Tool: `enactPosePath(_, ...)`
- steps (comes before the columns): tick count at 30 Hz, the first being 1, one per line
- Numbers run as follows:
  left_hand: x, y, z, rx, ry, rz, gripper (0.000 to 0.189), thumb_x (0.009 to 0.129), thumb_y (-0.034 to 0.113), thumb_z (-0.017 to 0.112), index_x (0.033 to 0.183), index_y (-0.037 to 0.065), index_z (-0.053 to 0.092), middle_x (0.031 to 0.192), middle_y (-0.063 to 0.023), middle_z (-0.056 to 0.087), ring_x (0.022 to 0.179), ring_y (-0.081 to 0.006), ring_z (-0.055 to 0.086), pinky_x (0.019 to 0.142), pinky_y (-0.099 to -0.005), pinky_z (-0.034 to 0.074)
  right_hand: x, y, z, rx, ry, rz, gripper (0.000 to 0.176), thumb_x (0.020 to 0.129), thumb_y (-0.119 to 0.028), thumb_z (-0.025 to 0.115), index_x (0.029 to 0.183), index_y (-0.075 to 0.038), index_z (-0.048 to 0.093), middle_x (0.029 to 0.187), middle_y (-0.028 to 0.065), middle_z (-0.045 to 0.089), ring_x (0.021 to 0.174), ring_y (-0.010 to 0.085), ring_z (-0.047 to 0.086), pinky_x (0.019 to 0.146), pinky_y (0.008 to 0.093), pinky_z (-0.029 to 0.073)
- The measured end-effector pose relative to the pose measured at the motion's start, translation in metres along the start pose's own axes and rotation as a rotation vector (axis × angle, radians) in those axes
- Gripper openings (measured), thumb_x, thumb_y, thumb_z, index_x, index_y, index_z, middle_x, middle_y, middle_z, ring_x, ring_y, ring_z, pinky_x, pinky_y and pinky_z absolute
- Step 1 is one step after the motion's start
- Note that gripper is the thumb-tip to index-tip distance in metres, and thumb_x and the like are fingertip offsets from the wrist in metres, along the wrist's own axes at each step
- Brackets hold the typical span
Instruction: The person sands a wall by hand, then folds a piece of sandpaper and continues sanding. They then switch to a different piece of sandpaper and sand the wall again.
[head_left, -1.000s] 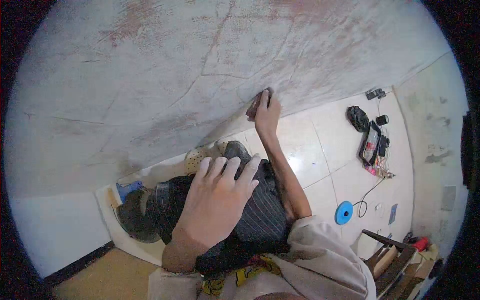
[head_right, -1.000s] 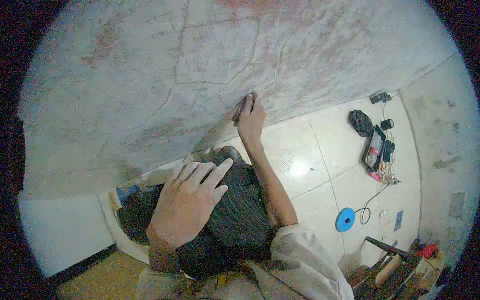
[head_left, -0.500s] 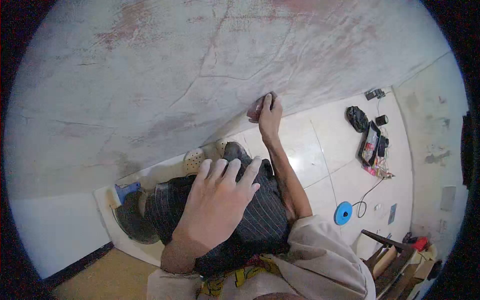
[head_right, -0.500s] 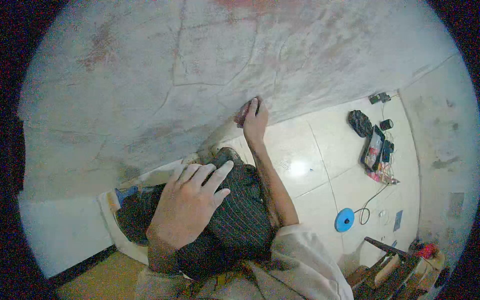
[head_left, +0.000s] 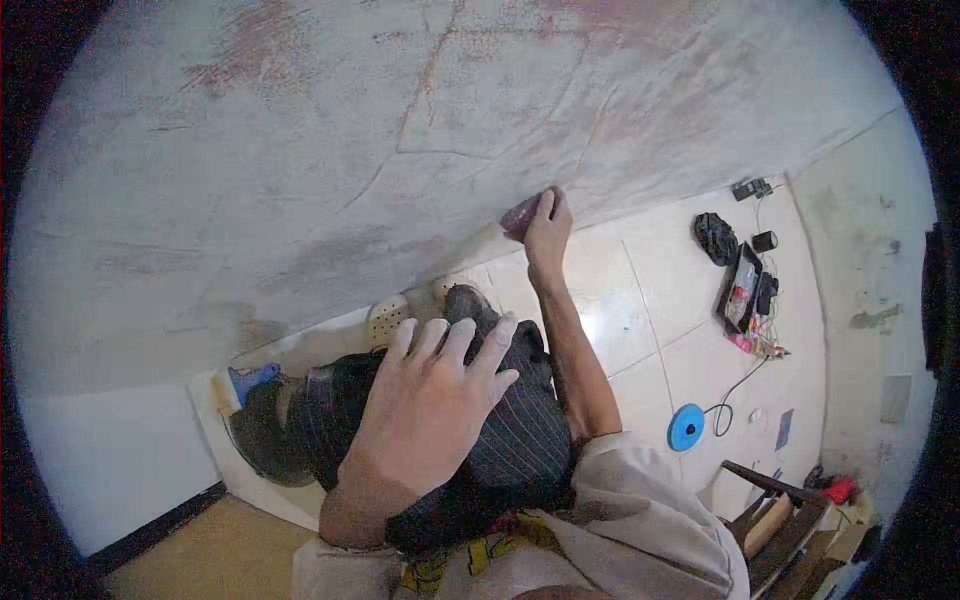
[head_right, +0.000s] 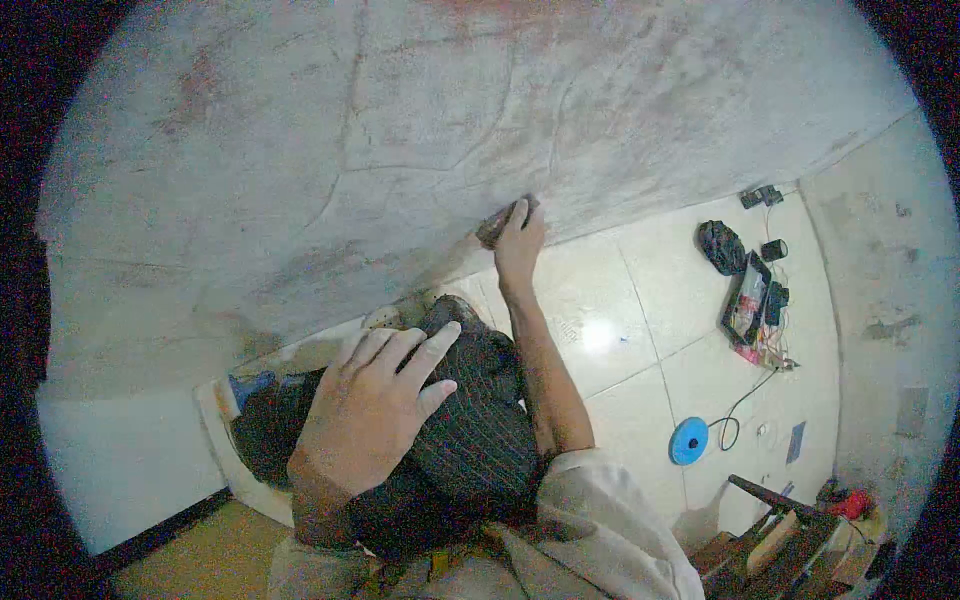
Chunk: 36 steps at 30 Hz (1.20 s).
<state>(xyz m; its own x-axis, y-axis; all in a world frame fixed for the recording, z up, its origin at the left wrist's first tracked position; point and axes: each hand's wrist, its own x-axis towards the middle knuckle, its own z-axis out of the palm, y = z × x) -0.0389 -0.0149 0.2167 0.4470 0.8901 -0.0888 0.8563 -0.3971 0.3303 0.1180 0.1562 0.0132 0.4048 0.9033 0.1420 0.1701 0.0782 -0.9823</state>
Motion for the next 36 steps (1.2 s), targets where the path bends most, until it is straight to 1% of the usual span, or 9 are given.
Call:
enactPosePath(6,0.0,-0.001,0.0,0.012,0.006,-0.009,0.049,0.092,0.031,0.061,0.136,0.01,0.053,0.117,-0.0122,0.061,0.113,-0.0286,0.055,0.105,-0.0426,0.04,-0.002,0.002,-0.004,-0.379,-0.159,-0.104,0.034,0.104,-0.029,0.043,0.106,0.0,0.062,0.075,0.0178,0.065,0.065,0.0322,0.064,0.066,0.0459,0.048)
enactPosePath(7,0.0,-0.002,0.0,0.015,0.015,-0.008,0.049,0.092,0.031,0.061,0.136,0.01,0.053,0.116,-0.0117,0.061,0.113,-0.0283,0.055,0.105,-0.0426,0.04,0.001,0.016,0.004,-0.232,0.037,-0.071,0.035,0.104,-0.03,0.043,0.105,-0.001,0.063,0.074,0.0177,0.065,0.067,0.0342,0.064,0.068,0.0467,0.048)
enactPosePath(12,0.001,-0.003,0.002,0.017,0.056,0.042,0.047,0.094,0.031,0.058,0.135,0.008,0.054,0.109,-0.0124,0.061,0.108,-0.0278,0.056,0.101,-0.0427,0.04,-0.004,0.002,-0.002,-0.098,-0.048,-0.041,0.036,0.104,-0.03,0.043,0.1,0.0,0.062,0.07,0.0165,0.064,0.063,0.0353,0.062,0.064,0.0437,0.047)
enactPosePath(14,0.0,-0.003,0.007,0.011,0.084,0.074,0.045,0.097,0.031,0.055,0.133,0.006,0.055,0.103,-0.014,0.062,0.104,-0.0276,0.056,0.096,-0.0427,0.041,-0.005,-0.003,-0.005,-0.374,-0.172,-0.148,0.038,0.104,-0.031,0.042,0.099,0.002,0.061,0.068,0.0131,0.063,0.06,0.033,0.06,0.062,0.0446,0.047)
enactPosePath(20,0.0,-0.002,0.001,0.025,0.059,0.052,0.044,0.097,0.031,0.055,0.133,0.006,0.055,0.106,-0.0142,0.062,0.107,-0.0274,0.057,0.098,-0.0426,0.04,0.004,0.028,0.0,-0.151,-0.029,-0.139,0.037,0.106,-0.029,0.043,0.102,0.005,0.056,0.08,0.011,0.06,0.063,0.0151,0.055,0.056,0.0305,0.048)
enactPosePath(22,0.0,-0.003,0.003,0.033,0.067,0.063,0.045,0.097,0.032,0.054,0.134,0.006,0.055,0.106,-0.0143,0.062,0.106,-0.0273,0.057,0.098,-0.0423,0.04,-0.004,0.014,0.005,-0.243,-0.155,-0.072,0.039,0.104,-0.03,0.041,0.101,0.005,0.058,0.078,0.0205,0.062,0.073,0.0364,0.059,0.071,0.0472,0.044)
enactPosePath(27,-0.003,-0.004,0.007,0.029,0.096,0.051,0.044,0.097,0.032,0.055,0.133,0.006,0.055,0.106,-0.014,0.063,0.106,-0.0268,0.057,0.097,-0.042,0.04,-0.006,0.011,0.001,0.109,-0.104,0.246,0.041,0.105,-0.031,0.041,0.125,0.002,0.054,0.085,0.0144,0.062,0.058,0.0193,0.063,0.037,0.0298,0.051)
enactPosePath(30,-0.001,-0.001,0.002,0.028,0.049,0.034,0.047,0.095,0.031,0.058,0.135,0.008,0.054,0.112,-0.0138,0.062,0.11,-0.028,0.056,0.101,-0.0425,0.04,-0.005,0.014,0.004,-0.017,-0.075,0.028,0.041,0.105,-0.031,0.041,0.127,0.001,0.052,0.084,0.0138,0.06,0.055,0.018,0.062,0.038,0.0305,0.052)
enactPosePath(36,-0.003,-0.003,0.002,-0.002,-0.001,0.009,0.05,0.093,0.031,0.06,0.137,0.009,0.052,0.118,-0.0141,0.06,0.115,-0.0298,0.054,0.106,-0.0433,0.04,-0.008,-0.009,0.002,0.211,-0.104,0.233,0.035,0.105,-0.031,0.04,0.111,0.001,0.054,0.075,0.0074,0.057,0.054,0.0154,0.06,0.04,0.0309,0.054)
